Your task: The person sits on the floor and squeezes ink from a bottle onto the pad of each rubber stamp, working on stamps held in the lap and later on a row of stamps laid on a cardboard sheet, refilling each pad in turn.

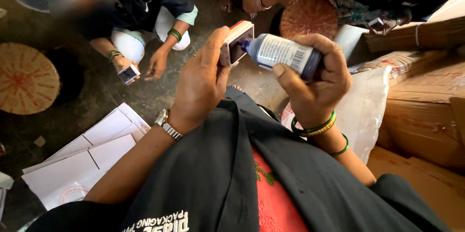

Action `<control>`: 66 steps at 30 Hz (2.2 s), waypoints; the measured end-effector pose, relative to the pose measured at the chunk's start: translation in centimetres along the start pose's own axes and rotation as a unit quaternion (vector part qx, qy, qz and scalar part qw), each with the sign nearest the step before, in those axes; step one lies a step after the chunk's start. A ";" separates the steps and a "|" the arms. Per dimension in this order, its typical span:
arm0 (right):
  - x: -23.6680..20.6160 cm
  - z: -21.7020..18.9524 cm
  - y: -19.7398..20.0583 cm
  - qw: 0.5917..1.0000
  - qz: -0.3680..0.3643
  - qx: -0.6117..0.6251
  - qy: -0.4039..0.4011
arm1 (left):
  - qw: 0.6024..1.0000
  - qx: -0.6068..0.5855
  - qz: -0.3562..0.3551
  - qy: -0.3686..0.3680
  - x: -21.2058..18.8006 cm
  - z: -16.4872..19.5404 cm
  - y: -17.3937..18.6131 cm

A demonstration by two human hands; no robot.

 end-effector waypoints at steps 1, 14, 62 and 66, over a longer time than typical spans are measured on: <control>0.0 0.0 0.0 1.000 -0.001 0.000 0.000 | 1.000 -0.005 -0.001 0.004 0.0 -0.1 0.0; -0.1 -0.2 0.0 0.999 -0.006 -0.025 0.020 | 1.000 -0.012 -0.005 0.006 -0.5 -0.5 -0.4; -2.1 1.3 0.9 1.000 -0.013 -0.008 -0.001 | 0.999 -0.026 0.012 0.016 -2.1 -0.8 -1.2; -2.2 1.5 1.0 1.000 -0.017 -0.006 0.000 | 0.999 -0.035 0.007 0.026 -2.2 -1.0 -1.5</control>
Point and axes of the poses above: each hand's wrist, its own x-axis towards the middle knuckle, its own y-axis out of the back of the hand, z = x × y, the point moved 9 cm from there along x, towards the middle knuckle, and after that the axes turned 10 degrees about z, right-handed, at the moved point
